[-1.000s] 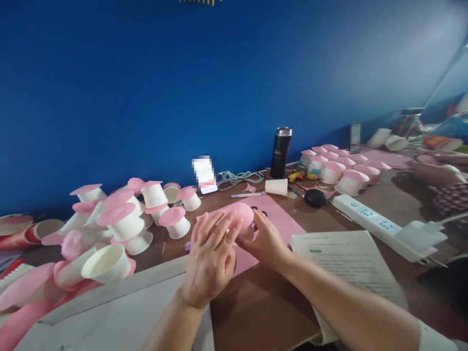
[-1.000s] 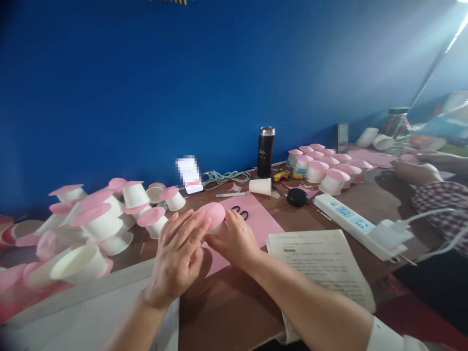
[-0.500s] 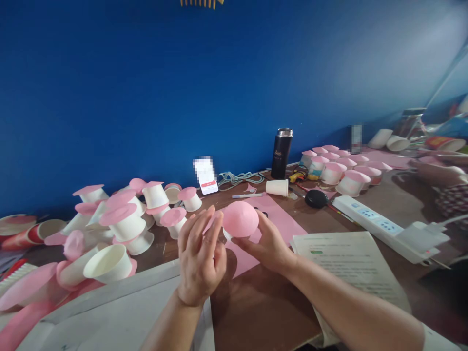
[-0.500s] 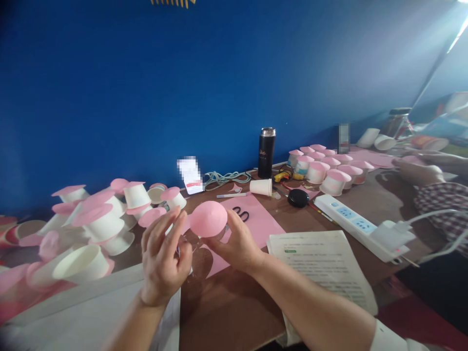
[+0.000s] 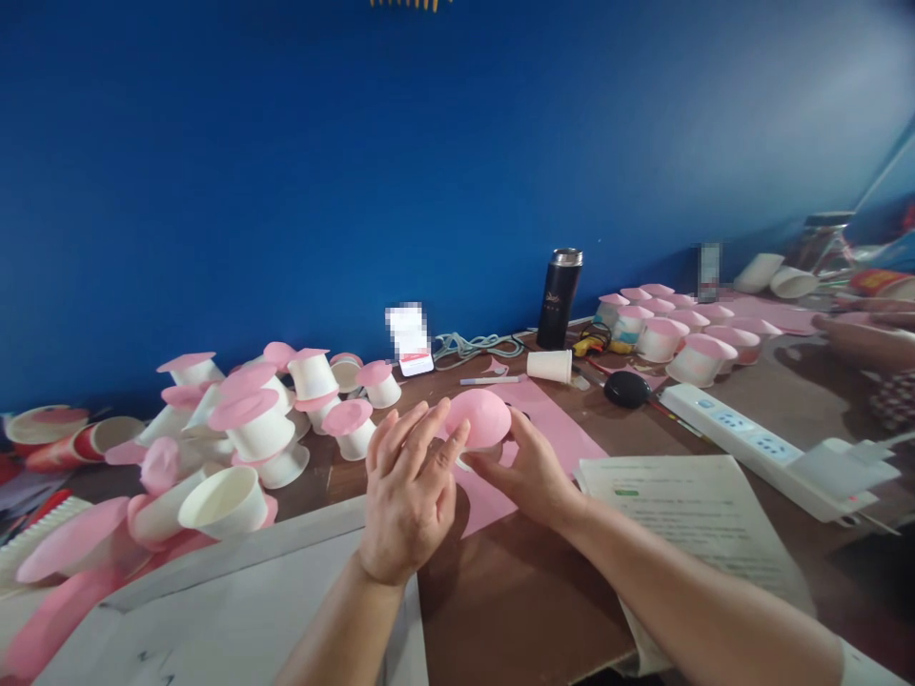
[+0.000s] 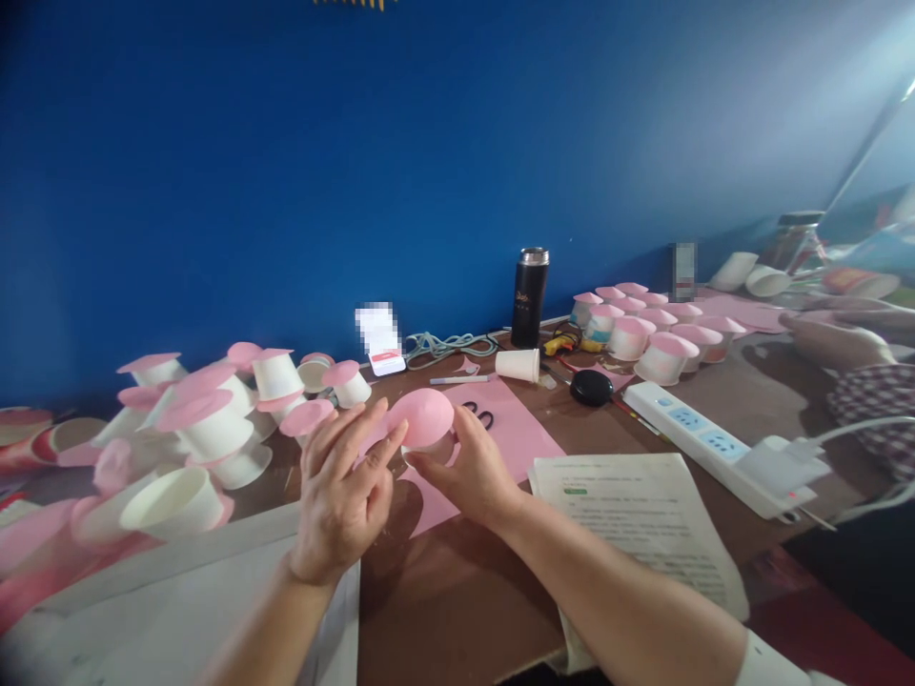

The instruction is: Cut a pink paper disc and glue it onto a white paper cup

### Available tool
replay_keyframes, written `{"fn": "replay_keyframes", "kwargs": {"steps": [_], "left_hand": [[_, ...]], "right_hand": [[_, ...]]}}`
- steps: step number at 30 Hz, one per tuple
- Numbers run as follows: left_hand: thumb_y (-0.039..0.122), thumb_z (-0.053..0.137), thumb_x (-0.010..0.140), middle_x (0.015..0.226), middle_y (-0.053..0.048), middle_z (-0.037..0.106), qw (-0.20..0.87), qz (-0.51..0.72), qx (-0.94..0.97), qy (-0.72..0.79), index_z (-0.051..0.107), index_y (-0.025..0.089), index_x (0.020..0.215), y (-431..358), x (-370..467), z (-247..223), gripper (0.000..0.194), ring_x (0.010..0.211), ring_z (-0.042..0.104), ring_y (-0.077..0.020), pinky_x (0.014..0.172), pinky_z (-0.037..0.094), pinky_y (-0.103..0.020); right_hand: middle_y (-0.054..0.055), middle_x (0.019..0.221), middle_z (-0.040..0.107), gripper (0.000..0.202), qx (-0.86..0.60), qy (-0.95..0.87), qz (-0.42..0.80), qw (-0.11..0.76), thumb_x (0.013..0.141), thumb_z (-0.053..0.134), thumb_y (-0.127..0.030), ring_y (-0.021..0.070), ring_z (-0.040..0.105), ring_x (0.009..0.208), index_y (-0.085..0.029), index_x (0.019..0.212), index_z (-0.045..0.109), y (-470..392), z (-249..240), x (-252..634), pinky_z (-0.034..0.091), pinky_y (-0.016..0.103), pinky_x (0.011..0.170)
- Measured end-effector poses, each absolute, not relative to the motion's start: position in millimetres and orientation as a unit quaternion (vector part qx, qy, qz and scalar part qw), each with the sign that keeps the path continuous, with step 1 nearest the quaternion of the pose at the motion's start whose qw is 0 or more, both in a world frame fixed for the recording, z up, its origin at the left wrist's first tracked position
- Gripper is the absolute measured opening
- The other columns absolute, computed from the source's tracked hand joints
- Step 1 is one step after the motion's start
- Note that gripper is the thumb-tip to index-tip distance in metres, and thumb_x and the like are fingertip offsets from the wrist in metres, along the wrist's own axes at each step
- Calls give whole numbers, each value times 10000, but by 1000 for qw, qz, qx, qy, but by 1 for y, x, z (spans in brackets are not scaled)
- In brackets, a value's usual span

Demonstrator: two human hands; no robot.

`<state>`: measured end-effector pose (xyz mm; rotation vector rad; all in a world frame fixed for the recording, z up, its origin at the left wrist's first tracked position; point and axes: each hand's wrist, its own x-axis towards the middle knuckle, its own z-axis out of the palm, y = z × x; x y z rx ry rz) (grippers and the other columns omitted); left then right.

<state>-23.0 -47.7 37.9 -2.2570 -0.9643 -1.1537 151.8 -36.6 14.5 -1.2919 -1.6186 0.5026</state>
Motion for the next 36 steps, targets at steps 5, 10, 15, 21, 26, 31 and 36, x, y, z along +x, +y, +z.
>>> {"fn": "replay_keyframes", "kwargs": {"steps": [5,10,15,21,26,31,36], "left_hand": [[40,551,773,1379,-72,520,211,-407,-821,-341,572,262,1250,-49,-22,38,527,1301,413,-268,1073,310,-550],[44,549,776,1387,-84,512,210,-405,-821,-343,553,250,1277,-49,-22,38,541,1309,405,-271,1079,299,-548],[47,545,777,1392,-69,510,203,-399,-823,-349,551,263,1279,-48,-21,36,546,1319,394,-268,1090,281,-548],[62,533,789,1433,-59,463,192,-383,-831,-355,499,281,1331,-49,-19,34,585,1333,376,-265,1099,269,-543],[57,515,795,1442,-55,451,193,-376,-831,-362,478,288,1345,-49,-18,35,598,1348,357,-262,1103,264,-540],[67,512,805,1436,-44,460,189,-359,-837,-368,489,303,1337,-49,-18,35,582,1353,347,-262,1109,249,-541],[66,501,813,1448,-45,444,180,-359,-837,-371,463,295,1356,-49,-18,34,590,1362,332,-255,1115,242,-539]], "right_hand": [[41,888,637,361,-543,-664,194,476,713,710,-407,184,583,753,-200,970,565,-36,14,152,476,319,673],[27,841,620,338,-546,-668,201,464,729,688,-436,166,551,709,-204,943,566,-37,17,152,452,299,638],[25,839,613,323,-547,-671,193,462,725,690,-425,161,547,706,-201,918,558,-37,17,152,439,291,635],[48,897,610,316,-557,-693,152,433,724,682,-415,193,561,783,-195,895,533,-35,15,153,438,305,642],[52,898,617,334,-559,-698,147,423,734,665,-448,203,575,781,-201,921,540,-34,13,153,451,320,637],[56,913,631,329,-560,-696,148,425,736,658,-424,215,590,802,-213,963,550,-34,13,153,458,321,627],[33,863,629,332,-568,-689,158,422,731,662,-441,187,581,736,-214,945,546,-34,13,152,444,297,608]]}}
